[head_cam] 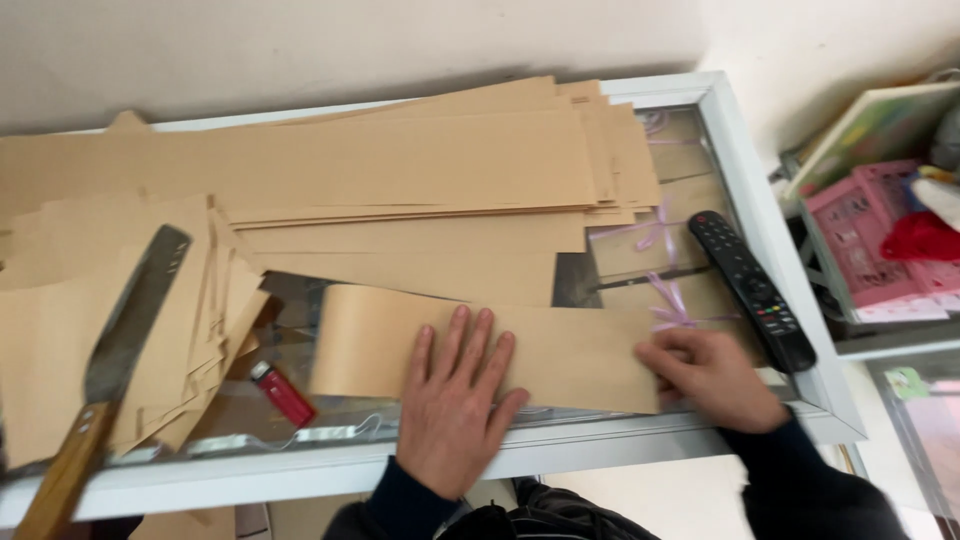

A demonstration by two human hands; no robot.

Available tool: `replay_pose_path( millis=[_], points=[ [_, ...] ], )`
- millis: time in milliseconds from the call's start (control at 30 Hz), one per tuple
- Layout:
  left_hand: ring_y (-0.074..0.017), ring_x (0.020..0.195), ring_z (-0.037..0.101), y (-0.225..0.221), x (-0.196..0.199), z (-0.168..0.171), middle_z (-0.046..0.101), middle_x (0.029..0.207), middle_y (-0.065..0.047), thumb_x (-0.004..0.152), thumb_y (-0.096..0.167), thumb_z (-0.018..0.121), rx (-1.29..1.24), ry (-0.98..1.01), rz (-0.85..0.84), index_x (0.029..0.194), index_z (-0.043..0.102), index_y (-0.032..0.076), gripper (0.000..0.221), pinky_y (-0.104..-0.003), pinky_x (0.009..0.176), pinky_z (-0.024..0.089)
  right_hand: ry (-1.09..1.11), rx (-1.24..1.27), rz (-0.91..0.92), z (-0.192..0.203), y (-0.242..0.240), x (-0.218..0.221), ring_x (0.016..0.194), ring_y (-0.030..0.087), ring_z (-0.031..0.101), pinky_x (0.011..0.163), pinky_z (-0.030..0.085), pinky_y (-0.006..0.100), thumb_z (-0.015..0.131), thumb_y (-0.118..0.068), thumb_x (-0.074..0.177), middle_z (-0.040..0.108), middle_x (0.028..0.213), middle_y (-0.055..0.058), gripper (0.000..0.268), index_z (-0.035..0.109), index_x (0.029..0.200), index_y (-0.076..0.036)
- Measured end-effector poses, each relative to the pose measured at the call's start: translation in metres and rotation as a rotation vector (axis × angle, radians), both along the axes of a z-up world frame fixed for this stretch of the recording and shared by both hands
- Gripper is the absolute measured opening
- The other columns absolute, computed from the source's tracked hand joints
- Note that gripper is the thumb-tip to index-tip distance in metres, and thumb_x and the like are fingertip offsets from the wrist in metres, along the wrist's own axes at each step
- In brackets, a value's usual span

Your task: The person is preparing paper food wrappers by picking up sheets of brown paper, folding them into shape, and using a large knife to crease the folds. They also handle a prepared sandwich in one of the wrappers.

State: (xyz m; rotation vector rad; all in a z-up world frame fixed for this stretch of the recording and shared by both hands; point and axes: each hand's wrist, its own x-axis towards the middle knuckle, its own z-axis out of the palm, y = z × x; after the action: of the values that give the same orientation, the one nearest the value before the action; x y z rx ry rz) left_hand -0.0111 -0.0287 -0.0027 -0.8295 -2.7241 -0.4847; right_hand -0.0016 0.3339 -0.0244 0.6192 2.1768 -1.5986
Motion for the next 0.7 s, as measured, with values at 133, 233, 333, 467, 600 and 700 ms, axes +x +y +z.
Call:
replay_pose_path(
  millis=[133,233,333,467,600,700],
  points=[
    [-0.0366,0.174,0.025,-0.058,-0.009,-0.005,0.037,0.184,-0.018,0.119,0.061,0.039,-0.151,0.044,0.037,0.169,0.052,0.015,0.07,-0.056,0.141,0.015,0.002,0.119,-0.007,0.032,0.036,0.007,0.079,0.023,0.07,0.072,0.072,0.044,0.081,-0.014,0.108,0.075,0.084,0.018,0.031,0.089,0.096,0.013],
    [-0.0329,0.175,0.022,-0.081,-0.009,-0.01,0.031,0.187,-0.013,0.121,0.057,0.036,-0.155,-0.013,0.019,0.177,0.04,0.018,0.068,-0.054,0.141,0.015,-0.086,0.199,-0.103,0.067,0.034,0.004,0.09,0.033,0.073,0.088,0.071,0.051,0.078,-0.009,0.11,0.083,0.098,0.031,0.035,0.091,0.113,0.023],
    [-0.0312,0.175,0.024,-0.09,-0.009,-0.006,0.033,0.187,-0.012,0.125,0.045,0.027,-0.116,-0.079,-0.036,0.178,0.038,0.019,0.06,-0.057,0.139,0.016,-0.117,0.071,-0.188,0.033,0.067,0.004,0.089,0.049,0.075,0.089,0.065,0.058,0.073,-0.004,0.114,0.085,0.105,0.044,0.034,0.082,0.129,0.025],
    [-0.0311,0.176,0.015,-0.112,-0.014,-0.018,0.026,0.189,-0.007,0.126,0.046,0.023,-0.211,-0.046,-0.016,0.182,0.028,0.024,0.061,-0.058,0.138,0.011,-0.117,0.066,-0.16,0.034,0.071,0.003,0.091,0.051,0.076,0.09,0.065,0.06,0.071,-0.005,0.115,0.082,0.108,0.042,0.034,0.082,0.129,0.024],
    [-0.0339,0.175,0.017,-0.122,-0.016,-0.016,0.033,0.187,-0.002,0.125,0.044,0.027,-0.197,-0.067,-0.023,0.182,0.031,0.024,0.061,-0.062,0.137,0.013,-0.055,0.082,-0.135,0.043,0.059,0.007,0.092,0.04,0.073,0.088,0.066,0.055,0.073,-0.004,0.115,0.081,0.104,0.034,0.032,0.082,0.114,0.027],
    [-0.0343,0.175,0.016,-0.132,-0.021,-0.015,0.031,0.188,-0.001,0.124,0.047,0.025,-0.196,-0.122,-0.045,0.182,0.03,0.024,0.062,-0.064,0.136,0.011,-0.055,0.081,-0.137,0.04,0.061,0.007,0.092,0.041,0.074,0.088,0.066,0.056,0.073,-0.005,0.115,0.081,0.104,0.035,0.032,0.082,0.116,0.026]
  ],
)
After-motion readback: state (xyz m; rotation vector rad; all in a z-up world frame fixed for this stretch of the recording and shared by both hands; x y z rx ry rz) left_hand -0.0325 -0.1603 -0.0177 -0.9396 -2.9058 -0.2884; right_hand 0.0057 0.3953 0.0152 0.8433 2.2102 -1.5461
